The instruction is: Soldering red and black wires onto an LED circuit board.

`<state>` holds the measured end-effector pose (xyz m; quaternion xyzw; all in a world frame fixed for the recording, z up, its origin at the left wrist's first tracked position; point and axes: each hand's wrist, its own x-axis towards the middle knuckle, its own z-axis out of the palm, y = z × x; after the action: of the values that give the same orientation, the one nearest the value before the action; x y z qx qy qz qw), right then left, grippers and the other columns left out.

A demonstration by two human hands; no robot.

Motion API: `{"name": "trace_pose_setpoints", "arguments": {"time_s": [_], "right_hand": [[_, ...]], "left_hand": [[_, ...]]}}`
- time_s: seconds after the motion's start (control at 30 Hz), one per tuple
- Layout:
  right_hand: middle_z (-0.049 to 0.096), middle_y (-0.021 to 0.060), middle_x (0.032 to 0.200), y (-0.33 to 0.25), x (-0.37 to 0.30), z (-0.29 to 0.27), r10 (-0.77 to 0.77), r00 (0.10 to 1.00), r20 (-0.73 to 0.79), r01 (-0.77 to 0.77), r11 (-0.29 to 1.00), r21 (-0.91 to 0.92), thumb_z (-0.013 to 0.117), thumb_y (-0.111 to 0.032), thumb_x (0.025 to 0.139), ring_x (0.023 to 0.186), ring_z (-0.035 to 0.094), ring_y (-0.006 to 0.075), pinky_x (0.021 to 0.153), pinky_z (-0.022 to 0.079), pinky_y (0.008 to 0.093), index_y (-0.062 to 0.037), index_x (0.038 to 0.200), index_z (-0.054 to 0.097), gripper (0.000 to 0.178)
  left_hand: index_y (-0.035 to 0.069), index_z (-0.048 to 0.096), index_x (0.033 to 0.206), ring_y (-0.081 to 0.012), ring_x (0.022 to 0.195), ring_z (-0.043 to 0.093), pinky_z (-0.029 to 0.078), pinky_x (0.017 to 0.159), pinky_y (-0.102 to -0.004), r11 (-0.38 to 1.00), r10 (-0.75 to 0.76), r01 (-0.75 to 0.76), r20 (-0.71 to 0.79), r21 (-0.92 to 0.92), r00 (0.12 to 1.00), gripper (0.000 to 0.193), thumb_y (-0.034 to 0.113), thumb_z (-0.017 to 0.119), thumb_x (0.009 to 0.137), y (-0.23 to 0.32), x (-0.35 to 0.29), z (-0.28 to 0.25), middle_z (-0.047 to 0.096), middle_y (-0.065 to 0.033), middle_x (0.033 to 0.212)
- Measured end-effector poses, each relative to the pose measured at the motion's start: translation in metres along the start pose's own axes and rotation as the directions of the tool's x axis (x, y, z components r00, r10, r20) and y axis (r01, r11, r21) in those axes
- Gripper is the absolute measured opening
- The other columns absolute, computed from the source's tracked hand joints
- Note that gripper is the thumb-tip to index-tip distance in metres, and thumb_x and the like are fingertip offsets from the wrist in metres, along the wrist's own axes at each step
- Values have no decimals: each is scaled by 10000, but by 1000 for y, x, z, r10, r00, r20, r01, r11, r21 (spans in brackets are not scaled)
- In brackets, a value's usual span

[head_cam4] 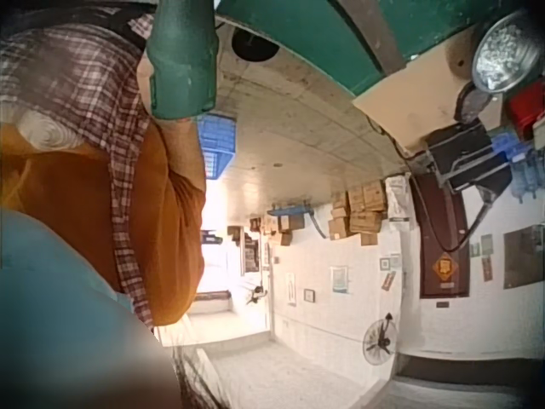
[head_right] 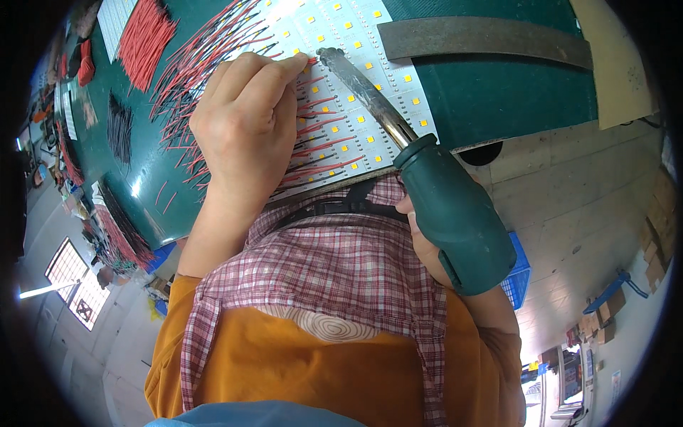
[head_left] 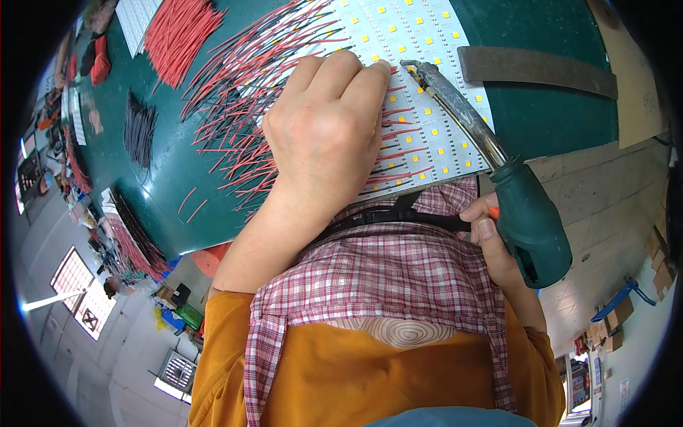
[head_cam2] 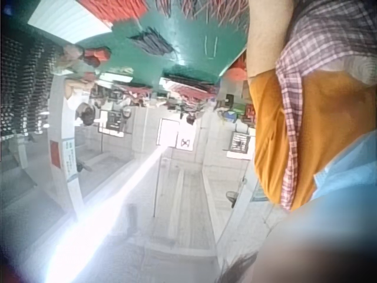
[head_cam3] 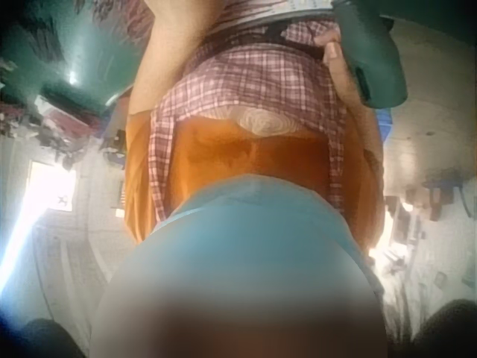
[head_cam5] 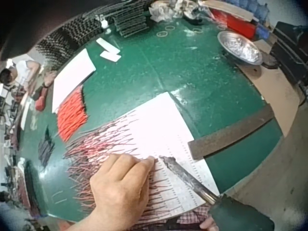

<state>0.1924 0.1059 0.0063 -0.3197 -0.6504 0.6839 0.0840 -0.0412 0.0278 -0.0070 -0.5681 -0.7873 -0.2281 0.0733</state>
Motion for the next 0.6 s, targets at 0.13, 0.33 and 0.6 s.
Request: {"name": "trace_pose_setpoints", "arguments": {"time_s": [0.13, 0.33, 0.6], "right_hand": [[562, 49, 788, -4, 3, 0, -31, 999, 13, 33, 979, -199, 524, -70, 888, 639, 480, 67, 600, 452, 224, -1, 909, 573, 87], [637, 72, 855, 4, -1, -5, 26, 1000, -1, -26, 969, -245, 612, -3, 827, 779, 619, 159, 683, 493, 254, -23, 928, 609, 103], [618, 56, 859, -7, 5, 0, 31, 999, -18, -32, 997, -68, 581, 0, 846, 778, 580, 162, 719, 474, 285, -25, 928, 619, 94]], "left_hand": [[79, 662, 837, -215, 683, 546, 464, 541, -321, 1000, 6, -6, -12, -6, 1000, 228, 26, 638, 617, 0, -1, 1, 534, -32, 730], [80, 654, 824, -213, 674, 539, 458, 527, -314, 999, 19, -18, -25, 27, 1000, 217, 32, 641, 613, 4, 2, 1, 531, -31, 730], [80, 655, 825, -207, 678, 541, 459, 530, -314, 998, -8, 7, 13, 62, 1000, 206, 39, 641, 625, 5, -2, -1, 537, -29, 741]]}}
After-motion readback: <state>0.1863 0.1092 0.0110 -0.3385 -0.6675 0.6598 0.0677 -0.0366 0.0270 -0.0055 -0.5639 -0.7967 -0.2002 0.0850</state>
